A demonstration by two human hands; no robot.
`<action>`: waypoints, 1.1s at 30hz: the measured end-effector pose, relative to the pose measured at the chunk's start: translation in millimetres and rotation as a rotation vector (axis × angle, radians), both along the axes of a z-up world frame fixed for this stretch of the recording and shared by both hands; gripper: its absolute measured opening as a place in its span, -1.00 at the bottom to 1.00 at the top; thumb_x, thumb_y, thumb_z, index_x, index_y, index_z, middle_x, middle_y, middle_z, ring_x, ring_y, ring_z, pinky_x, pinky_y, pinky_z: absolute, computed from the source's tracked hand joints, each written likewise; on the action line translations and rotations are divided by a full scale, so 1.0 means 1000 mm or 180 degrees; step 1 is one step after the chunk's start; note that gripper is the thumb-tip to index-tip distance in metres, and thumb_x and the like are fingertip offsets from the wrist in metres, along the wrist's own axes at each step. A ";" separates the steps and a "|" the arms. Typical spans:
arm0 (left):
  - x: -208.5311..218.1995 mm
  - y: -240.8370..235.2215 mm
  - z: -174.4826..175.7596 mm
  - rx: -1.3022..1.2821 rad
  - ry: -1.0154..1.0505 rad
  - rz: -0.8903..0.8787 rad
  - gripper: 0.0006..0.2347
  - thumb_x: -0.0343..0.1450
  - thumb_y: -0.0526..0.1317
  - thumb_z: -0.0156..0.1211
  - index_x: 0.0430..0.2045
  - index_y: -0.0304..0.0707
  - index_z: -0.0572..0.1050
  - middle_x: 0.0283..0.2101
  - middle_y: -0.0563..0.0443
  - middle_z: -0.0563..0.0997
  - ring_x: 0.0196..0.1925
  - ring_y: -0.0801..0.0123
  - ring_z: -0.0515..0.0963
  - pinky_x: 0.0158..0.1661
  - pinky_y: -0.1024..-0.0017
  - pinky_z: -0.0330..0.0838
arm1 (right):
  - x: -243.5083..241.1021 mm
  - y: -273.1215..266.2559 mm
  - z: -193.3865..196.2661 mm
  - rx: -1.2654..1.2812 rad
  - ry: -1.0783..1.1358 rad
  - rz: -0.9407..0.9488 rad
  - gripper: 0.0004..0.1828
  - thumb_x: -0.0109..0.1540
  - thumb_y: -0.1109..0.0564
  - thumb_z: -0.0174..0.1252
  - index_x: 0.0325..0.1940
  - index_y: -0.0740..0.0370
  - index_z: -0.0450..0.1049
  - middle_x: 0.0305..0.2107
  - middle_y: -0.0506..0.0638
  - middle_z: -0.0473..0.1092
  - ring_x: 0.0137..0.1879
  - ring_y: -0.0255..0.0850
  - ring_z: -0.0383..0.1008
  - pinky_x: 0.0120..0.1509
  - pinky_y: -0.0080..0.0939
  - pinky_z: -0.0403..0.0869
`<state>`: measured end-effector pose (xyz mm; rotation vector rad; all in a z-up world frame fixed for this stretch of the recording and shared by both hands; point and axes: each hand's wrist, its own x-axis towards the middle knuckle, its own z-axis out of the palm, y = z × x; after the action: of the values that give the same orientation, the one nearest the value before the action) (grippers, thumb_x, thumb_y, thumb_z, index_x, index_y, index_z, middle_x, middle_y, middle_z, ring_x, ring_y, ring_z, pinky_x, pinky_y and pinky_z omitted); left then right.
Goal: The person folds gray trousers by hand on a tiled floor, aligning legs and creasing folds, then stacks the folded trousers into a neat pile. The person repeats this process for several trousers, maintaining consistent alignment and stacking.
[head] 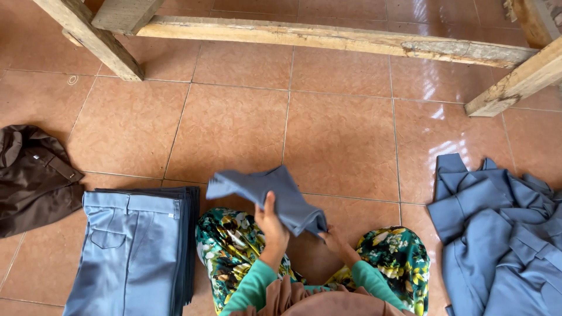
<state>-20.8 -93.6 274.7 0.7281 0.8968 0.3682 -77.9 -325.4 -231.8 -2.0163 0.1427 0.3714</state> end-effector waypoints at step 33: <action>-0.010 0.082 -0.238 0.2809 0.1655 -0.2341 -0.21 0.41 -0.17 0.29 0.45 -0.23 -0.16 0.41 -0.56 0.02 0.41 -0.21 0.25 0.26 -0.05 0.31 | 0.012 -0.042 0.243 0.0432 0.1417 -0.1321 -0.20 0.23 0.21 0.29 0.53 0.19 0.17 0.10 0.53 0.34 0.19 0.47 0.40 0.08 0.40 0.48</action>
<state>-31.2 -11.3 37.1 1.9580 0.8569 -0.1272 -66.0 -367.5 11.6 -1.6898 0.7779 0.5396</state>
